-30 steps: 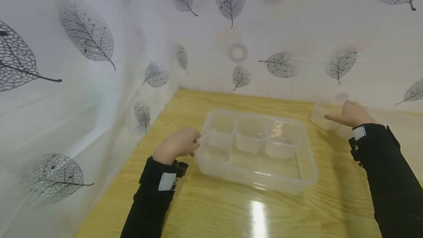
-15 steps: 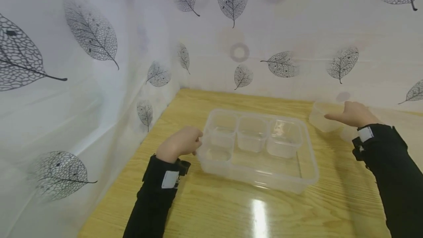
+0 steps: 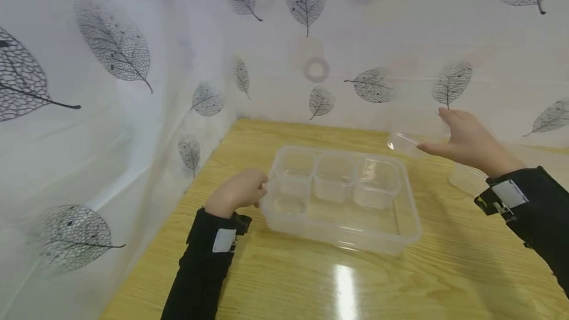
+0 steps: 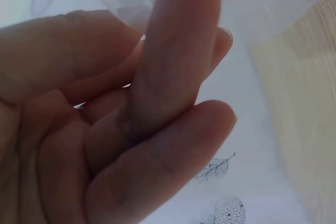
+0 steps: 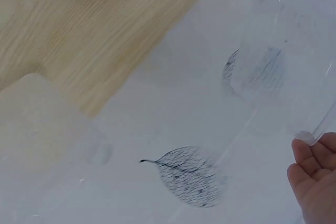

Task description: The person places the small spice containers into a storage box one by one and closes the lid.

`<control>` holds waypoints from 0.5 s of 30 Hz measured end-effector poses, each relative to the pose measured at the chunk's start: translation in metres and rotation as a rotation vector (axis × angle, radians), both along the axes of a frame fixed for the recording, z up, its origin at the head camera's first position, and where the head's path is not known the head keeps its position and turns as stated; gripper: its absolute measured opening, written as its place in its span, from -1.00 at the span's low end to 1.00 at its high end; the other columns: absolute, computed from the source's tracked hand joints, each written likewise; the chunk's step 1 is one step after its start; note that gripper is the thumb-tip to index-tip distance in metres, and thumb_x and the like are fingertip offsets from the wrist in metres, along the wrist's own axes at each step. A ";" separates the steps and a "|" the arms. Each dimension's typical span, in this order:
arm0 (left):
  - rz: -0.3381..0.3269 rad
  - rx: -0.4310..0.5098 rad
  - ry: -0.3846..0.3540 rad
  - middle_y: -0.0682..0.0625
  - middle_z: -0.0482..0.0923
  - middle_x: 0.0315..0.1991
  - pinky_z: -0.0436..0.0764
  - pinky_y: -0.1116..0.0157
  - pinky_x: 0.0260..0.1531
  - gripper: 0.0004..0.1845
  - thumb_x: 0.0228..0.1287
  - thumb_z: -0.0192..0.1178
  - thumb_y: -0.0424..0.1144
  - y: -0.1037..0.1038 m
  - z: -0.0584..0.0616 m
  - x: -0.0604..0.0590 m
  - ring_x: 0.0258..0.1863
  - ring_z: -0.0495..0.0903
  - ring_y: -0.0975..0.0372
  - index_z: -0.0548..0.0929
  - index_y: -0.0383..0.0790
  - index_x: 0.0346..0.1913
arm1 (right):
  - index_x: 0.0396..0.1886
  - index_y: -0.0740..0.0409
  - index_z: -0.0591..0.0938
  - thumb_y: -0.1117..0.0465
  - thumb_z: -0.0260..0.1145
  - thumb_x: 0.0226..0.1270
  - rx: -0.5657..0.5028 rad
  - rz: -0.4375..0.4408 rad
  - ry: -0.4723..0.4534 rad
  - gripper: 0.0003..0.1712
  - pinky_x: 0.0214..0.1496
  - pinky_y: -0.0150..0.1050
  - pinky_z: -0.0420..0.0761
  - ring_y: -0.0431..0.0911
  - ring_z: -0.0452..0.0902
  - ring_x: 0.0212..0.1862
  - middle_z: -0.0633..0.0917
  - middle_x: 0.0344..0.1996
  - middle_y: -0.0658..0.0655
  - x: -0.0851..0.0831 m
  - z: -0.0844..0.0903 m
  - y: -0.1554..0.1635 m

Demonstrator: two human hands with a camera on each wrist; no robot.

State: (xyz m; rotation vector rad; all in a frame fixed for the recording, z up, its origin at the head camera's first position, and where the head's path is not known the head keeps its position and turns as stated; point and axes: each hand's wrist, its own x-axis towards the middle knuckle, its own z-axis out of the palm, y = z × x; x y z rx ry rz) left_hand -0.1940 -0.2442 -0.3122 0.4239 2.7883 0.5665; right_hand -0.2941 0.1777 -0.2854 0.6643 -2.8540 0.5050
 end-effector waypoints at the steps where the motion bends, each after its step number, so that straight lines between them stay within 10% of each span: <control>1: -0.002 0.002 0.003 -0.02 0.45 -0.56 0.38 0.36 -0.60 -0.89 0.20 -0.03 -0.45 -0.001 0.000 0.000 -0.61 0.49 0.27 0.51 -0.36 -0.39 | 0.25 0.54 0.01 -0.06 0.35 -0.03 -0.001 0.020 0.026 0.10 0.08 0.24 0.05 0.42 0.02 0.14 0.16 0.12 0.59 0.007 0.003 -0.006; 15: -0.029 -0.001 0.020 -0.03 0.40 -0.63 0.36 0.35 -0.62 -0.82 0.20 -0.03 -0.45 0.001 -0.001 0.001 -0.62 0.50 0.26 0.40 -0.27 -0.55 | 0.16 0.50 0.25 0.03 0.50 -0.32 -0.011 0.323 0.275 0.06 -0.04 0.12 0.32 0.24 0.29 0.02 0.38 0.01 0.42 0.081 0.002 -0.061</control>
